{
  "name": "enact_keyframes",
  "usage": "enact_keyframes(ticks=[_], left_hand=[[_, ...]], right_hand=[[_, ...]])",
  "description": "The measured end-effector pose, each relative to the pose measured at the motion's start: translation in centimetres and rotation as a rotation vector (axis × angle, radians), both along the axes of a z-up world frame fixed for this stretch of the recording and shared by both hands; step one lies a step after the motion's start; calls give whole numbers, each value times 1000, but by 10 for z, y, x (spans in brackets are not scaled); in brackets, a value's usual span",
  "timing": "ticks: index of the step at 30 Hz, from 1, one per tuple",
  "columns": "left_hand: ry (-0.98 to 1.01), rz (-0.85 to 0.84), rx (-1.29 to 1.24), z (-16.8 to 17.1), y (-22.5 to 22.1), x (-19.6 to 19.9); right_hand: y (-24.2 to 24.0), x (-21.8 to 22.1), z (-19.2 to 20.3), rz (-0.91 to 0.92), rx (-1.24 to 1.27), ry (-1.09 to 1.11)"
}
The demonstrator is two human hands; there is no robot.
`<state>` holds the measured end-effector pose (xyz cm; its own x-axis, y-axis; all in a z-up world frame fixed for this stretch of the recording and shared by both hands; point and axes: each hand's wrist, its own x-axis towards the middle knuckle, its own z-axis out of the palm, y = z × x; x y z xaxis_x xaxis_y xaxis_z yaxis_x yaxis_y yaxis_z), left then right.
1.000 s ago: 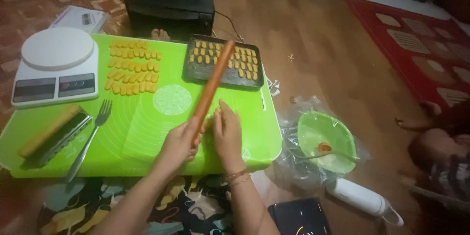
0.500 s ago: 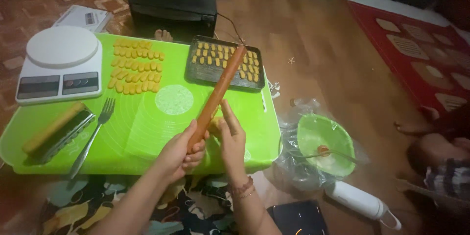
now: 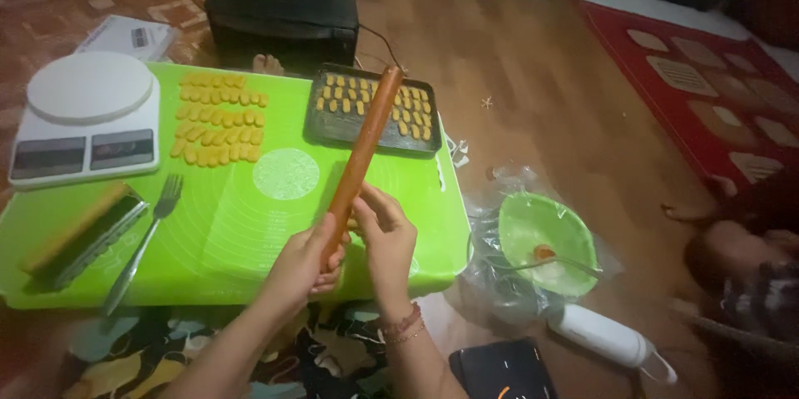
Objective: Rolling dough, marking it with a fork, cutting it into small pieces, and weighing them on a digital scale.
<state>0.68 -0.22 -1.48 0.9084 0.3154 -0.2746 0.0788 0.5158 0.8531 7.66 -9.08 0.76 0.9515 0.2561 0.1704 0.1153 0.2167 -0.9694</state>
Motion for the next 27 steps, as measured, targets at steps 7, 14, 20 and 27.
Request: enact_keyframes(ticks=[7, 14, 20, 27], left_hand=[[22, 38, 72, -1, -7, -3], [13, 115, 44, -15, 8, -4], [17, 150, 50, -4, 23, -18], [19, 180, -1, -34, 38, -29]], right_hand=[[-3, 11, -23, -19, 48, 61], [-19, 35, -50, 5, -281, -303], [-9, 39, -51, -269, -1164, -722], [6, -5, 6, 14, -390, -277]])
